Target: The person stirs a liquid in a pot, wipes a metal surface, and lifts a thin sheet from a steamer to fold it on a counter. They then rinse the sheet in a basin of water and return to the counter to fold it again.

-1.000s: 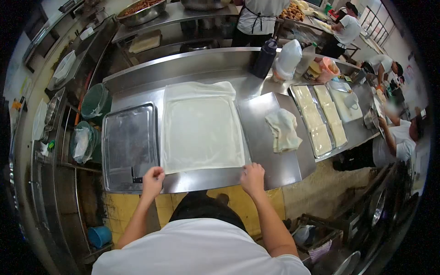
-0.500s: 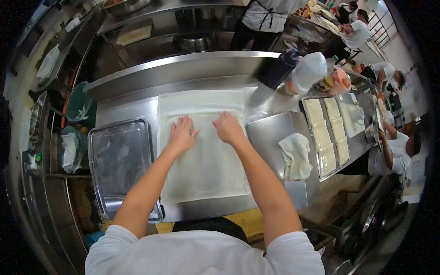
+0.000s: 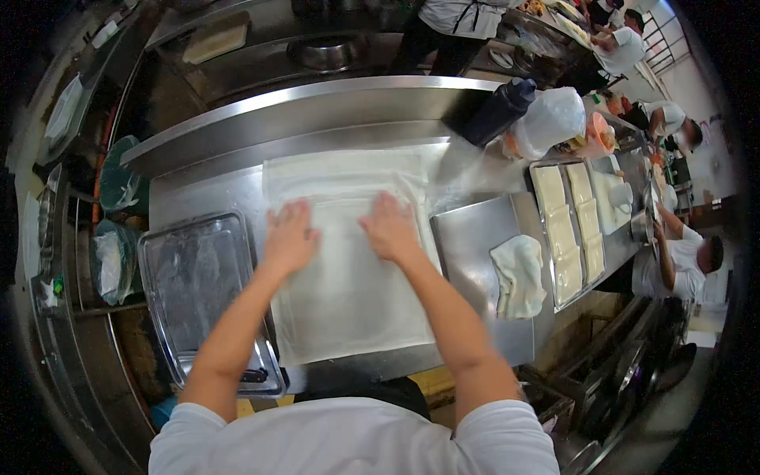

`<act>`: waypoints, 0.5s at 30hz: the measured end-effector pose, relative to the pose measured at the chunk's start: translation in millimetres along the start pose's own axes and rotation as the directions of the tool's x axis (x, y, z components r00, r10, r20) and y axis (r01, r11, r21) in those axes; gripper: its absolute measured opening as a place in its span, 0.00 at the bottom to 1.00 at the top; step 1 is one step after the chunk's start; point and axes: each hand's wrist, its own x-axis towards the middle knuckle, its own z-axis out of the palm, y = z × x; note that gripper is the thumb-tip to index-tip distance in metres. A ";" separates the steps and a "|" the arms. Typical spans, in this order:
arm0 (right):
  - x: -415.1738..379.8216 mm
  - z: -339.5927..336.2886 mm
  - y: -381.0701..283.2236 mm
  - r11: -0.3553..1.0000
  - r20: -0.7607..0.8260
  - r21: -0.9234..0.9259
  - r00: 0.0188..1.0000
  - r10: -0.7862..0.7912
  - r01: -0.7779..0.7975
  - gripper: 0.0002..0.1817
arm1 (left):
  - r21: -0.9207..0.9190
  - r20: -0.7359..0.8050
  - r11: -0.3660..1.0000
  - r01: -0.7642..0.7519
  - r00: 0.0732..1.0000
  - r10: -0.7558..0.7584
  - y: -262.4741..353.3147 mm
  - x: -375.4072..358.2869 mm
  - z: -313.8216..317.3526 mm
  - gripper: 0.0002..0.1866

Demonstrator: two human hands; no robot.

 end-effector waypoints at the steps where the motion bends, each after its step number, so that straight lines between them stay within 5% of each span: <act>1: -5.1 -7.8 22.7 0.991 0.016 -0.129 0.999 0.047 -0.045 0.40 | 0.086 0.008 0.996 0.027 1.000 -0.028 -22.7 -6.8 -7.8 0.34; 5: -3.3 -39.0 68.3 0.919 0.055 -0.385 0.992 0.113 -0.083 0.38 | 0.325 0.063 0.943 0.077 0.993 -0.103 -55.7 -19.8 -52.6 0.33; 8: 29.3 -72.9 62.2 0.975 -0.053 -0.203 0.995 0.086 -0.095 0.32 | 0.227 -0.111 0.965 0.132 0.988 -0.109 -63.9 11.9 -57.1 0.31; 11: 73.3 -38.9 92.5 0.999 -0.369 -0.031 0.929 0.030 -0.045 0.26 | 0.080 -0.273 0.977 0.199 0.947 -0.171 -81.5 51.3 -36.1 0.25; 15: 85.8 -35.9 86.6 0.990 -0.308 -0.096 0.949 0.068 -0.103 0.14 | -0.141 -0.276 0.955 0.260 0.916 -0.291 -91.2 74.3 -19.3 0.12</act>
